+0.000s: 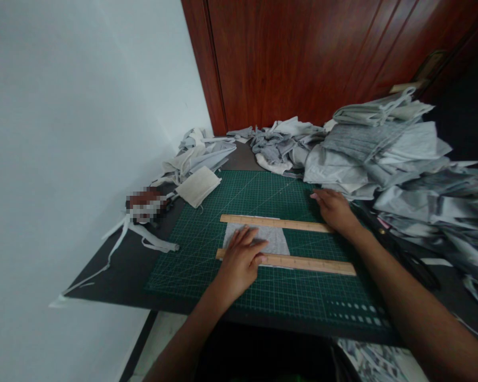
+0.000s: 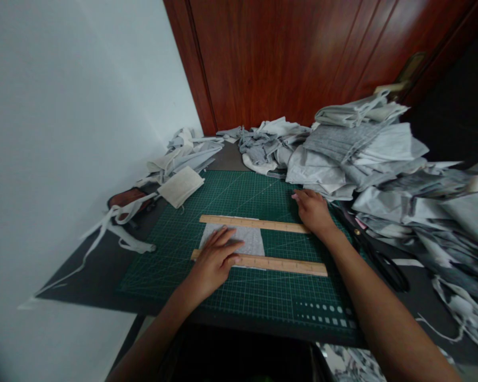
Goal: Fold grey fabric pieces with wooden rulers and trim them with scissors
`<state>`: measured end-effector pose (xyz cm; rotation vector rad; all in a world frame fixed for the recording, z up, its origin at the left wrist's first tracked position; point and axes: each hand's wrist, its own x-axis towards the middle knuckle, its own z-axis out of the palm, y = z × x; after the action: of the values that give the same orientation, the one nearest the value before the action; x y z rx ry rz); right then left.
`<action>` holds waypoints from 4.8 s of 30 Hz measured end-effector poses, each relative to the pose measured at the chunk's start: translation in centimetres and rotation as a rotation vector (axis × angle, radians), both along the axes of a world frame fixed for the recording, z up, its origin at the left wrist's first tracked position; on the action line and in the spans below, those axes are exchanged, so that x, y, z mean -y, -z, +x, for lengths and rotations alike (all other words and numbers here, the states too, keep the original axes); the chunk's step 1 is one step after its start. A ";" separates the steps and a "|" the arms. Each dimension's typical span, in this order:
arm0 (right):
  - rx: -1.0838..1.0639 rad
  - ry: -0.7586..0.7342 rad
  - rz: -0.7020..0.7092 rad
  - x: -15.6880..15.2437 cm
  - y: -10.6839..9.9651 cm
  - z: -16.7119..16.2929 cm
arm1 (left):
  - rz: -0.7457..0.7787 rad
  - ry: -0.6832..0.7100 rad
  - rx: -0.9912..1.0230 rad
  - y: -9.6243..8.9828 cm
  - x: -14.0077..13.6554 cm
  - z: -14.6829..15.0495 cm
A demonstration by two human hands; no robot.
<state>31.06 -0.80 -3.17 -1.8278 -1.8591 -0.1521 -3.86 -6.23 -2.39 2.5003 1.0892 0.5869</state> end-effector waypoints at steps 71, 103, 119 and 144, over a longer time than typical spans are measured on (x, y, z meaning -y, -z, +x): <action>-0.778 -0.899 -0.633 5.4 -2.9 -10.7 | -0.013 0.001 0.085 0.0 0.5 0.4; -0.692 -0.896 -0.607 5.8 -3.1 -10.8 | -0.027 -0.004 0.091 0.0 1.1 0.5; -0.647 -0.877 -0.604 5.8 -2.9 -10.6 | -0.009 0.010 0.082 0.0 1.2 0.4; -0.671 -0.890 -0.613 5.8 -3.3 -10.9 | -0.013 0.012 0.047 -0.2 1.1 0.5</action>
<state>20.12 -6.63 0.11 -0.9517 -2.0829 1.2804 -3.39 -7.31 -2.17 2.4673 1.0564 0.6296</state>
